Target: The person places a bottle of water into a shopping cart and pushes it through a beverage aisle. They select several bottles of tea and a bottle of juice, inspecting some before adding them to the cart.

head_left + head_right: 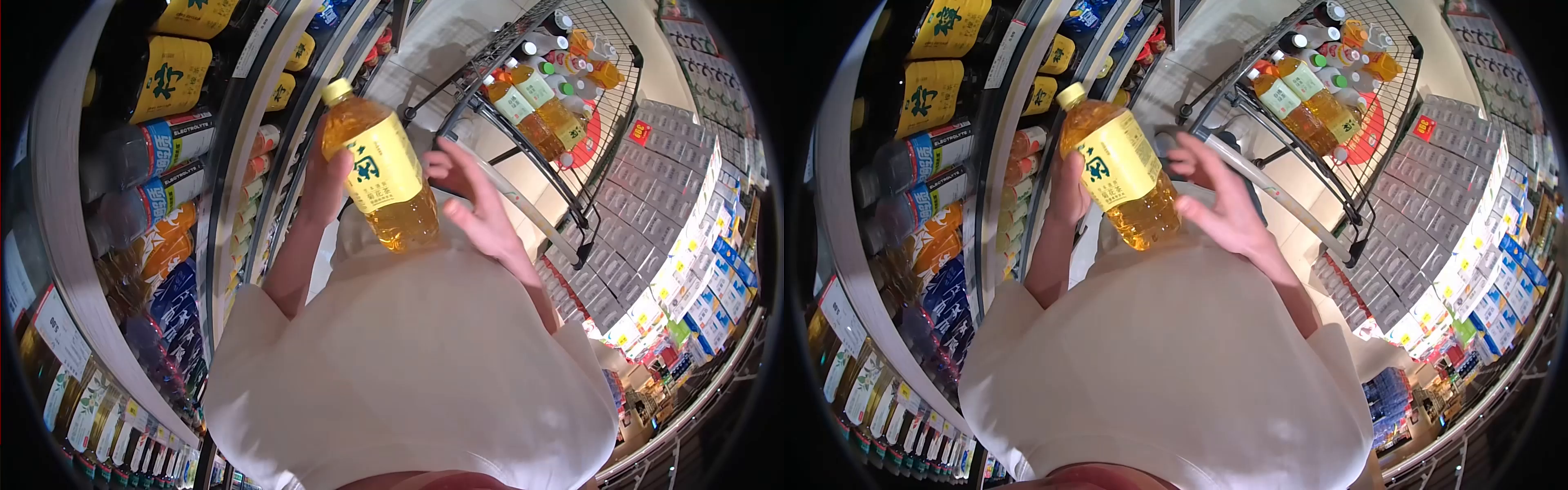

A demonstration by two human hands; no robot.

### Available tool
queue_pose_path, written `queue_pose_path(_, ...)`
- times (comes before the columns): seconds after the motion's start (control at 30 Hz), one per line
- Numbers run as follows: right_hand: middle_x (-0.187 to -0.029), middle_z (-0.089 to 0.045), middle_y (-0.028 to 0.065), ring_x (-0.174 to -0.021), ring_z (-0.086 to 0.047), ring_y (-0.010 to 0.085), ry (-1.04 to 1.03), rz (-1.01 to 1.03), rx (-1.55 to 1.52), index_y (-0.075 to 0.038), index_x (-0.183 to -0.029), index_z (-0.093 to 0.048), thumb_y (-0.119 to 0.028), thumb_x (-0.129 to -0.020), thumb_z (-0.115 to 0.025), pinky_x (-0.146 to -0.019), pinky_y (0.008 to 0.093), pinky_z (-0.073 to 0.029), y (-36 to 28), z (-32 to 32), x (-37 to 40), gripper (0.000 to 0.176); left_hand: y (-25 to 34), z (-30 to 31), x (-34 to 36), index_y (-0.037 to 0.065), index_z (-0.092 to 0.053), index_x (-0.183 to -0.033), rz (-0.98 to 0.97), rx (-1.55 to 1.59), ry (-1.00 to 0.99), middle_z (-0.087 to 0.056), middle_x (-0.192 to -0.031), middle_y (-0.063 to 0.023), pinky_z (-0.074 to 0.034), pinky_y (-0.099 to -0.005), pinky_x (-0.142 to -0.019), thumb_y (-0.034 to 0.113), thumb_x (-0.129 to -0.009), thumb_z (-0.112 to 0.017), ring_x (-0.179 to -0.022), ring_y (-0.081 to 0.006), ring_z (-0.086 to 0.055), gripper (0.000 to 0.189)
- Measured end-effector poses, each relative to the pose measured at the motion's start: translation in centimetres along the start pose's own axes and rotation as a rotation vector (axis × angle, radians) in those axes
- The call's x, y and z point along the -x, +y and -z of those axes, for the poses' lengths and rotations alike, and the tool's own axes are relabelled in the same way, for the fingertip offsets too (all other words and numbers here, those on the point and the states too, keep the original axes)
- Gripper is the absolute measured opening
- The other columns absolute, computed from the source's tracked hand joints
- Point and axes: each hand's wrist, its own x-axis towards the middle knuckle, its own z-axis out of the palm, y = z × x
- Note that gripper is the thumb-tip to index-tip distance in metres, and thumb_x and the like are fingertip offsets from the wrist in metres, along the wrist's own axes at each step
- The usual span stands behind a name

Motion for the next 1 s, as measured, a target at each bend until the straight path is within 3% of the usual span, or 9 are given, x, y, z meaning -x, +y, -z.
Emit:
queue_pose_path(0.07, -0.157, -0.061, 0.0221, -0.142, -0.064, 0.0315, -0.163, -0.104, -0.131, -0.003, -0.177, -0.023, -0.035, -0.099, -0.085, -0.121, 0.0471, -0.05, -1.7, -1.2, -0.6, 0.104, 2.1, -2.6, -0.7, 0.001, -0.043, -0.164, -0.014, -0.135, 0.027, -0.061, -0.15, -0.0134, -0.046, -0.0393, -0.117, 0.052, -0.113, -0.057, -0.137, -0.0224, -0.059, 0.074)
queue_pose_path(0.17, -0.158, -0.06, 0.0236, -0.143, -0.064, 0.0322, -0.036, -0.133, 0.018, -0.002, -0.176, -0.023, -0.028, -0.097, -0.088, -0.121, 0.0472, -0.05, -2.3, -2.7, -1.0, 0.105, 3.5, -4.6, -1.3, 0.0, -0.042, -0.165, -0.148, -0.254, -0.012, -0.063, -0.148, -0.0152, -0.045, -0.0401, -0.117, 0.049, -0.118, -0.048, -0.135, -0.0233, -0.06, 0.068)
queue_pose_path(0.33, -0.158, -0.06, 0.0241, -0.144, -0.063, 0.0332, -0.046, -0.176, 0.019, -0.001, -0.175, -0.025, -0.024, -0.095, -0.089, -0.122, 0.0474, -0.049, -2.3, -2.2, 0.0, 0.105, 3.1, -4.7, -0.8, -0.001, -0.044, -0.164, -0.09, -0.304, -0.09, -0.062, -0.15, -0.0161, -0.043, -0.0417, -0.12, 0.049, -0.121, -0.039, -0.14, -0.0257, -0.058, 0.066)
queue_pose_path(0.57, -0.16, -0.057, 0.0202, -0.149, -0.057, 0.0298, -0.012, -0.158, -0.129, 0.001, -0.172, -0.03, -0.023, -0.097, -0.083, -0.127, 0.0479, -0.043, -3.7, -0.6, 1.0, 0.095, 3.2, -6.7, -1.5, 0.002, -0.038, -0.17, 0.026, -0.047, -0.065, -0.057, -0.16, -0.0146, -0.035, -0.042, -0.129, 0.063, -0.119, -0.032, -0.151, -0.0239, -0.052, 0.08)
queue_pose_path(0.7, -0.166, -0.048, 0.0195, -0.156, -0.047, 0.0287, 0.046, -0.129, -0.245, 0.003, -0.173, -0.025, -0.025, -0.099, -0.079, -0.131, 0.0468, -0.035, -5.0, 0.6, 1.9, 0.096, -0.6, -7.3, -4.3, 0.003, -0.042, -0.167, 0.085, 0.099, -0.048, -0.062, -0.153, -0.0107, -0.047, -0.0397, -0.119, 0.046, -0.121, -0.048, -0.142, -0.0217, -0.059, 0.063)
queue_pose_path(0.73, -0.166, -0.048, 0.0197, -0.156, -0.046, 0.029, 0.074, -0.113, -0.253, 0.003, -0.174, -0.024, -0.027, -0.1, -0.079, -0.131, 0.0467, -0.035, -5.2, 0.9, 2.1, 0.097, -0.6, -8.2, -5.2, 0.002, -0.048, -0.161, -0.093, -0.071, -0.052, -0.068, -0.141, -0.0121, -0.052, -0.0377, -0.111, 0.028, -0.115, -0.061, -0.133, -0.0249, -0.065, 0.055)
queue_pose_path(0.8, -0.168, -0.044, 0.0211, -0.157, -0.044, 0.0301, 0.11, -0.098, -0.238, 0.003, -0.175, -0.018, -0.03, -0.1, -0.077, -0.13, 0.0464, -0.034, -5.3, 1.8, 2.5, 0.102, 0.6, -9.5, -6.2, -0.001, -0.053, -0.156, 0.003, -0.422, -0.194, -0.068, -0.137, -0.0159, -0.052, -0.0412, -0.109, 0.022, -0.107, -0.066, -0.129, -0.0313, -0.066, 0.056)
queue_pose_path(0.93, -0.172, -0.038, 0.0229, -0.159, -0.042, 0.0325, 0.188, -0.064, -0.184, 0.003, -0.177, -0.009, -0.027, -0.1, -0.076, -0.131, 0.0485, -0.034, -5.6, 4.3, 2.9, 0.106, -2.9, -11.0, -6.7, -0.002, -0.064, -0.143, -0.365, -0.846, -0.278, -0.059, -0.147, -0.0235, -0.05, -0.0538, -0.109, 0.018, -0.088, -0.075, -0.125, -0.0457, -0.06, 0.059)
queue_pose_path(1.0, -0.174, -0.035, 0.0243, -0.161, -0.04, 0.034, 0.222, -0.005, -0.117, 0.003, -0.178, -0.005, -0.024, -0.099, -0.076, -0.132, 0.0499, -0.034, -5.2, 5.8, 2.9, 0.109, -3.5, -12.1, -7.3, -0.002, -0.063, -0.144, -0.253, -0.84, -0.305, -0.058, -0.149, -0.0234, -0.05, -0.0537, -0.11, 0.018, -0.09, -0.076, -0.129, -0.0455, -0.06, 0.059)
